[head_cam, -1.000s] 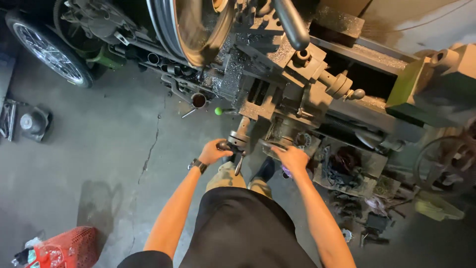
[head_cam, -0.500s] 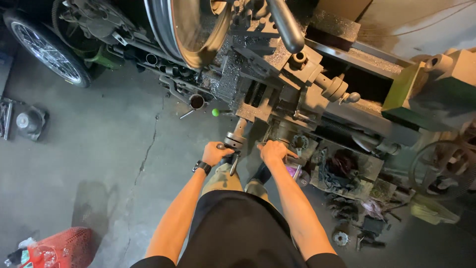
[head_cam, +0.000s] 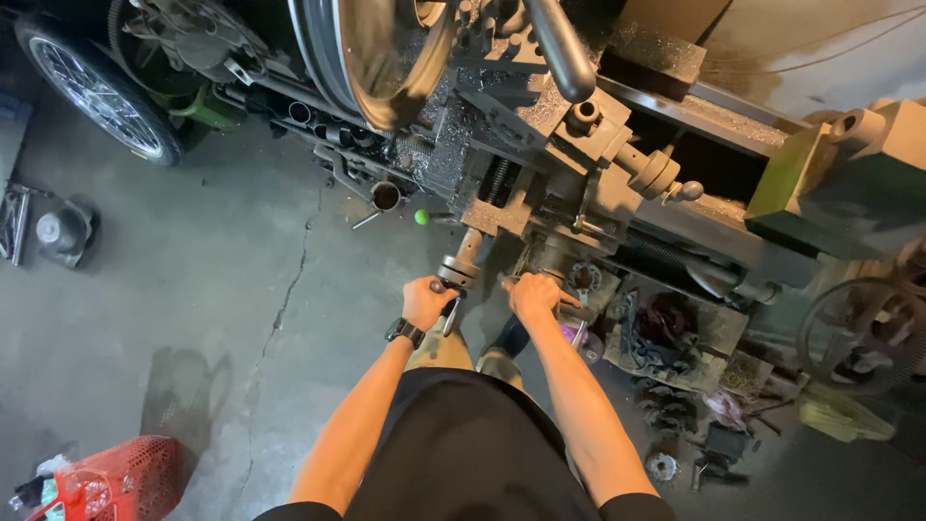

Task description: The person works at a lathe in a workshop, positioning a brake drum against the machine, turning the handwheel and levers, and handling a tool holder while adjusting the setup by hand. The person repeatedly reaches to the machine controls and the drum throughout the clip.

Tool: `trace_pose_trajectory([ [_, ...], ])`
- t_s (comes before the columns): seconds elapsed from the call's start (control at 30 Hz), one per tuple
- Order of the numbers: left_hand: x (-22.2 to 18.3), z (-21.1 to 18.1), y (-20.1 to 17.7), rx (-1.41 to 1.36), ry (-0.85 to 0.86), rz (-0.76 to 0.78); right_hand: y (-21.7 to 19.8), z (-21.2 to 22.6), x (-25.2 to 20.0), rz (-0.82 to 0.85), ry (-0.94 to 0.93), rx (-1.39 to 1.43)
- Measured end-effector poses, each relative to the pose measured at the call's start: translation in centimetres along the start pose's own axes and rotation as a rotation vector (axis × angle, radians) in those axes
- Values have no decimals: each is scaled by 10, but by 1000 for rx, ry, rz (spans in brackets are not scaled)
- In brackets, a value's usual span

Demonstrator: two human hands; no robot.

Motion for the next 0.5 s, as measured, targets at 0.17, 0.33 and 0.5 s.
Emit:
trace_pose_trajectory([
  [0.17,-16,9,20,-85,-36,39,-22,6,-20,-6,-2,15],
  [0.33,-66,-16,18,276,172,176,16,-17,10,-120,-102,35],
  [0.5,-10,111,29,71,-79,126,-21,-27,-36,-177,-130,46],
])
Point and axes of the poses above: each hand's wrist, its own x-axis towards the middle knuckle, its own y-axis out of the palm, z = x × y, the point moved 4 cm from there along x, towards the middle knuckle, and after that the axes turned 7 degrees about x, right-handed, at the moved point
